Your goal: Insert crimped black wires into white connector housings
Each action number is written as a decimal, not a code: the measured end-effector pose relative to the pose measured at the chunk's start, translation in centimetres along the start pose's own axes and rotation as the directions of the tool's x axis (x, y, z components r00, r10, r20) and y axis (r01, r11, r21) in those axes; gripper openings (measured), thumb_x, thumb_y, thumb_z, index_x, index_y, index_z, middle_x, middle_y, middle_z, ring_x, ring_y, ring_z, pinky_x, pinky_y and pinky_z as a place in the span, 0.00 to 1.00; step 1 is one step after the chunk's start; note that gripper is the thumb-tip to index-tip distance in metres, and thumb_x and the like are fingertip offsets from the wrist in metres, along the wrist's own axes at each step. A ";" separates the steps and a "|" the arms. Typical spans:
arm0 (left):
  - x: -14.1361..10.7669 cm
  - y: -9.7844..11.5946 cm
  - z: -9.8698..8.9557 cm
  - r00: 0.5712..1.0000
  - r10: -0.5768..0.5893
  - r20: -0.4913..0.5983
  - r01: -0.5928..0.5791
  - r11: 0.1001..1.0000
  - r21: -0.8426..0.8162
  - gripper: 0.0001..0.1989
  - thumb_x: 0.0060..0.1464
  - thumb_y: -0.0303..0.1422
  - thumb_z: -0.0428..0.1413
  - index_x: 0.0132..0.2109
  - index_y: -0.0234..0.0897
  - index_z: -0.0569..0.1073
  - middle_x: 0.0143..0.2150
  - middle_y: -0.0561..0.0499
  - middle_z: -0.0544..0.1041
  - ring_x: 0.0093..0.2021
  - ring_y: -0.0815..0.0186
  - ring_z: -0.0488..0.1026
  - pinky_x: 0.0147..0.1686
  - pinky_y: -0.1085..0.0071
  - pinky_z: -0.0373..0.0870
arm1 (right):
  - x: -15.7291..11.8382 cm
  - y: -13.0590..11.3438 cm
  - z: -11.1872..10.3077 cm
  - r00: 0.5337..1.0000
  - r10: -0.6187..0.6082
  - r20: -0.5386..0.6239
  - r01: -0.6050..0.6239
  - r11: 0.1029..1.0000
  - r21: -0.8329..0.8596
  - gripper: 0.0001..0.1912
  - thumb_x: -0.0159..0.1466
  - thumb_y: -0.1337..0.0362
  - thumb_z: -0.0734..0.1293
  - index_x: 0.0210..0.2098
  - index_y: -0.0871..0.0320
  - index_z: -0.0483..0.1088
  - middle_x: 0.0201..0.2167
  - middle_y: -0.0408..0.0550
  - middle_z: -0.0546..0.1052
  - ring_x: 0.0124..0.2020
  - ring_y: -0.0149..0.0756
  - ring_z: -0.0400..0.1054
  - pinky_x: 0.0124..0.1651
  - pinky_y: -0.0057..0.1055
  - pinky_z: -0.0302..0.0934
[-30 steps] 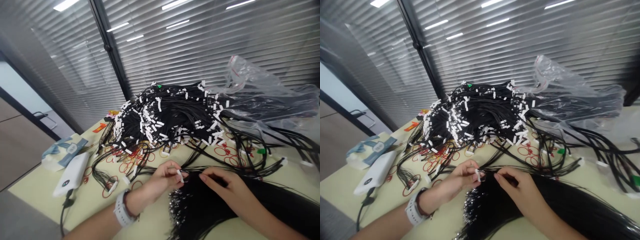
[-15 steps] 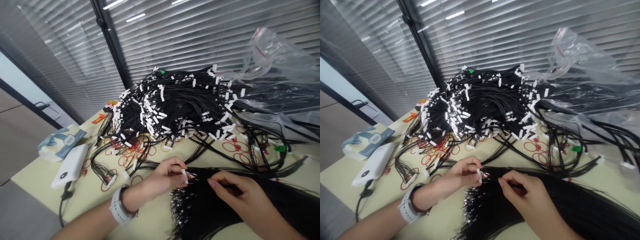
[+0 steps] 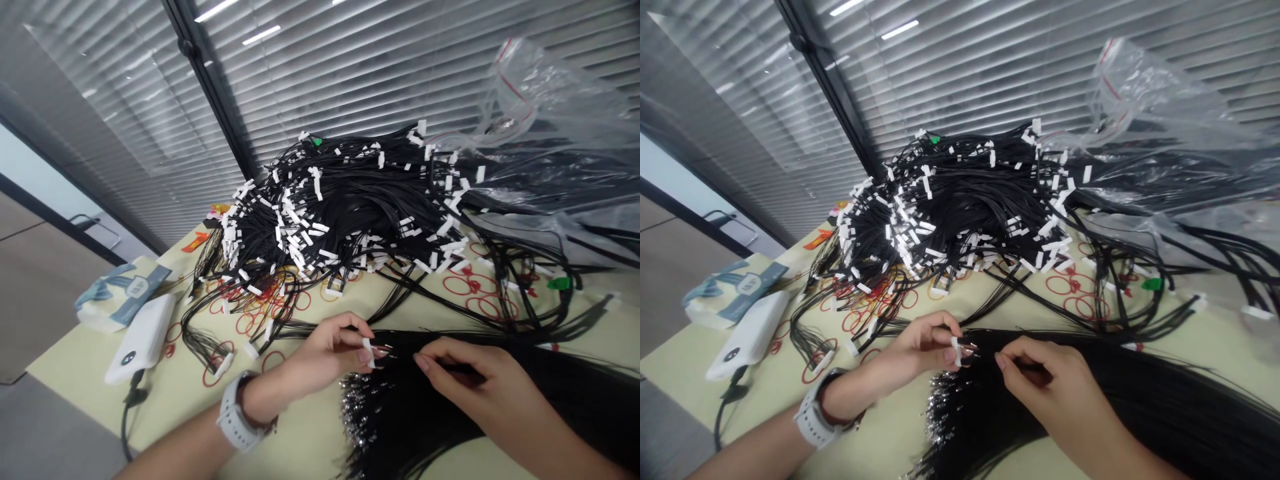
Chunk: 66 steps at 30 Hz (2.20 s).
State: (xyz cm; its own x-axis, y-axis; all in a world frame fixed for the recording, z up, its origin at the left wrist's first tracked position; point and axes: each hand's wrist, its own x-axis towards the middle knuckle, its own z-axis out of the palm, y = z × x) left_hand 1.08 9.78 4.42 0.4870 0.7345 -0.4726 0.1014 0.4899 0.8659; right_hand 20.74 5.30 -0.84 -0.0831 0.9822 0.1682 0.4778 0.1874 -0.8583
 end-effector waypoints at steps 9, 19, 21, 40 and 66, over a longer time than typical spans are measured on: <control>0.2 -0.4 -0.5 0.998 0.041 0.043 -0.042 0.999 0.025 0.24 0.37 0.39 0.68 0.35 0.32 0.65 0.30 0.53 0.76 0.30 0.78 0.73 0.30 0.83 0.70 | 0.1 -0.2 -0.1 1.000 0.005 0.021 -0.005 0.999 0.032 0.21 0.57 0.49 0.61 0.22 0.61 0.71 0.15 0.44 0.64 0.17 0.20 0.52 0.18 0.18 0.45; 0.1 -0.2 -0.4 0.996 0.037 0.078 -0.042 0.997 0.064 0.23 0.38 0.38 0.67 0.35 0.31 0.65 0.29 0.53 0.74 0.29 0.79 0.72 0.30 0.85 0.68 | -0.2 0.8 0.0 0.998 -0.045 0.054 0.047 0.999 -0.025 0.20 0.59 0.51 0.61 0.24 0.61 0.71 0.17 0.44 0.65 0.19 0.20 0.54 0.20 0.18 0.48; 0.1 -0.2 -0.4 0.995 0.040 0.090 -0.048 0.995 0.082 0.22 0.39 0.38 0.66 0.35 0.31 0.64 0.29 0.53 0.74 0.26 0.81 0.69 0.29 0.86 0.67 | -0.2 0.8 0.0 0.996 -0.069 0.051 0.071 0.997 -0.039 0.19 0.60 0.52 0.60 0.23 0.61 0.71 0.16 0.44 0.65 0.18 0.19 0.53 0.19 0.18 0.48; -0.2 -0.4 -0.2 0.990 0.071 0.119 -0.085 0.989 0.121 0.19 0.43 0.38 0.64 0.36 0.32 0.65 0.28 0.54 0.73 0.27 0.82 0.68 0.28 0.87 0.63 | -0.1 -0.6 0.0 0.994 -0.111 -0.019 0.110 0.993 -0.036 0.17 0.58 0.54 0.61 0.23 0.58 0.73 0.15 0.42 0.67 0.17 0.19 0.57 0.19 0.17 0.49; -0.4 -0.5 -0.3 0.983 0.104 0.149 -0.137 0.962 0.238 0.13 0.50 0.36 0.58 0.39 0.32 0.66 0.28 0.55 0.71 0.26 0.83 0.63 0.27 0.85 0.57 | -0.7 0.4 0.2 0.870 -0.475 -0.130 0.412 0.848 -0.334 0.09 0.62 0.63 0.61 0.29 0.56 0.71 0.25 0.38 0.74 0.25 0.17 0.67 0.28 0.14 0.61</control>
State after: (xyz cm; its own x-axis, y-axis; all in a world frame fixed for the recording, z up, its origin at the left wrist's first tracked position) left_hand 0.60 9.31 4.12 0.6183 0.7033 -0.3508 0.2370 0.2586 0.9364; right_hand 20.78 4.69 -1.42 -0.1852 0.7648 0.6171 0.6627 0.5609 -0.4962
